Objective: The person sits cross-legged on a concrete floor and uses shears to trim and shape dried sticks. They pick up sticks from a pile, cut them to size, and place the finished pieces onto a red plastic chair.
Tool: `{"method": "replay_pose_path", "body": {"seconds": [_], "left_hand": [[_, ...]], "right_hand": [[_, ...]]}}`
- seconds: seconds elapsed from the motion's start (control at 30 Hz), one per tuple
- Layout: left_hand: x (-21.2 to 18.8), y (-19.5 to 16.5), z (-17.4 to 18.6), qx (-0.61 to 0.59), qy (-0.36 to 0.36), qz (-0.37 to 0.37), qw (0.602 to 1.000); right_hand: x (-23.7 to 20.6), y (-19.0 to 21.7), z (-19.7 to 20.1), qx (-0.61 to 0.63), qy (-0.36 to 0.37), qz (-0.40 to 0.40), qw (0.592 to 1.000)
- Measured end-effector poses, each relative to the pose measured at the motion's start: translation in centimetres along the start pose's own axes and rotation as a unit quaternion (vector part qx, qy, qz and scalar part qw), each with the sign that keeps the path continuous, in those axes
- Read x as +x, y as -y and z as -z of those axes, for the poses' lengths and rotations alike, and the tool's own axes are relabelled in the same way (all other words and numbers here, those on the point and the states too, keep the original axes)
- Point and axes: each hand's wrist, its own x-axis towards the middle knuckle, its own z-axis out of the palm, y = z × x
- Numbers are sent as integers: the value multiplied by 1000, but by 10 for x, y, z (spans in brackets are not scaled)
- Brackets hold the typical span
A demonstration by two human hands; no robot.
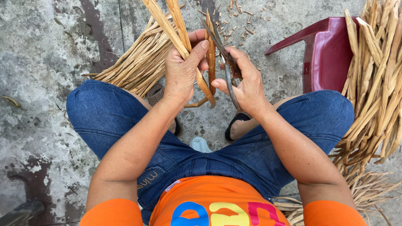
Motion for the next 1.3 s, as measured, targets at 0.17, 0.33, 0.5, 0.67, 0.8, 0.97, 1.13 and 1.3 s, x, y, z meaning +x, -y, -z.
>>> {"method": "replay_pose_path", "body": {"seconds": [0.17, 0.33, 0.5, 0.67, 0.8, 0.97, 1.13, 1.3], "left_hand": [[0, 5, 1, -33, -14, 29, 999], [1, 5, 3, -42, -17, 35, 998], [2, 5, 3, -49, -17, 28, 998], [0, 5, 2, -39, -17, 23, 999], [-2, 5, 1, -33, -18, 22, 999], [-1, 5, 0, -29, -26, 22, 999], [-2, 7, 0, -41, -19, 17, 999], [-3, 9, 0, -30, -22, 13, 999]], "right_hand": [[2, 3, -2, -35, -5, 4, 999], [1, 3, -5, 28, 1, -17, 999], [0, 2, -5, -25, -3, -2, 1000], [1, 3, -6, -20, -2, -5, 1000], [0, 3, -6, -17, -1, 0, 1000], [0, 1, -6, -26, -5, 24, 999], [-1, 2, -7, -4, -8, 5, 1000], [-3, 5, -9, 31, -11, -15, 999]]}}
